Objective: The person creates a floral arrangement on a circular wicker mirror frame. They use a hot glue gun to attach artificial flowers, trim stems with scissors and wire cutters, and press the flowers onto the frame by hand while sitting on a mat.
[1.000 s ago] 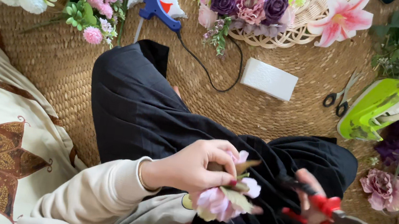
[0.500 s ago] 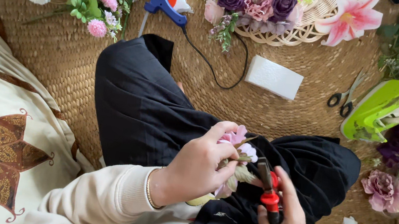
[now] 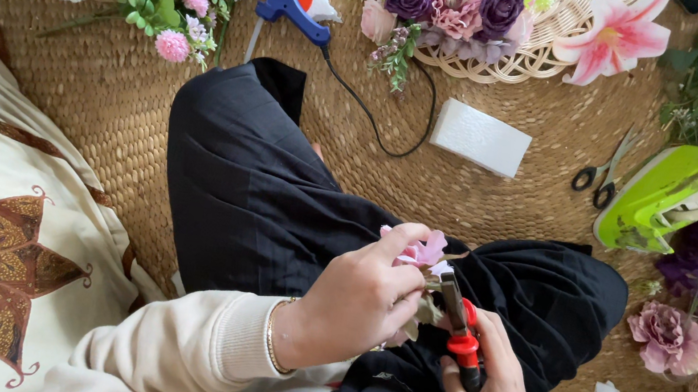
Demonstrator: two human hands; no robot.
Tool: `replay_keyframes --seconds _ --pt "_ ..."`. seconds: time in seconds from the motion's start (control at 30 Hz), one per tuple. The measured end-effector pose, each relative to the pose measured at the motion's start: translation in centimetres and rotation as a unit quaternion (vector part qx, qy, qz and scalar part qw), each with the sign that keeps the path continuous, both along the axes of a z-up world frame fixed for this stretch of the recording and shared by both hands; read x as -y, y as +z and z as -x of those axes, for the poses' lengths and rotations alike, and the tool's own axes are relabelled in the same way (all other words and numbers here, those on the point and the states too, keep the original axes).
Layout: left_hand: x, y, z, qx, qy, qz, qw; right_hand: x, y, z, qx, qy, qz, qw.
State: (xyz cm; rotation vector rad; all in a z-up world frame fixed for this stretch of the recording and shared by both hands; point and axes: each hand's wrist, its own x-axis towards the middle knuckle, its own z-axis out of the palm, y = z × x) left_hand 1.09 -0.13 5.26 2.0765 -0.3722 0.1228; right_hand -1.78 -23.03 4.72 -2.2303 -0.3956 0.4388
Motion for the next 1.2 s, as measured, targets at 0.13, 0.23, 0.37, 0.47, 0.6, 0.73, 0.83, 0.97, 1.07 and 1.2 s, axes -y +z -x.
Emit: replay_keyframes --seconds 0.13,0.23,0.37,0.47,0.6,0.73,0.83,0.97,1.07,1.2 --pt "0.1 0.0 0.0 -0.007 0.0 -0.002 1.0 0.1 -0.1 0.1 -0.02 -0.01 0.008 1.0" --pt "0.0 -0.1 0.0 -0.004 0.001 -0.005 1.0 0.0 0.0 0.2 -0.044 -0.035 0.011 0.998" --pt "0.0 -0.3 0.0 -0.004 -0.001 -0.005 1.0 0.4 -0.3 0.3 -0.032 -0.026 0.03 0.999" --pt "0.0 -0.2 0.0 -0.003 0.0 0.004 1.0 0.2 -0.2 0.1 -0.03 -0.021 0.029 0.999" --pt "-0.1 -0.3 0.1 -0.009 -0.003 0.004 1.0 0.6 -0.8 0.4 -0.012 -0.025 0.039 0.999" --pt "0.0 -0.9 0.0 -0.052 0.004 0.025 0.998 0.0 -0.3 -0.1 -0.017 -0.017 0.049 0.998" --pt "-0.1 -1.6 -0.4 -0.14 0.004 0.13 0.982 0.1 -0.9 -0.2 0.046 -0.003 0.062 0.997" --pt "-0.3 -2.8 -0.9 -0.237 0.0 0.195 0.952 -0.7 0.1 -1.1 0.067 0.012 0.085 0.994" --pt "-1.0 -2.8 -1.1 -0.249 -0.026 0.193 0.949 -0.5 1.1 -2.0 0.032 0.021 0.079 0.996" --pt "-1.8 -2.7 -0.7 -0.119 -0.072 0.05 0.989 -0.3 2.5 -2.8 -0.012 0.043 0.094 0.995"
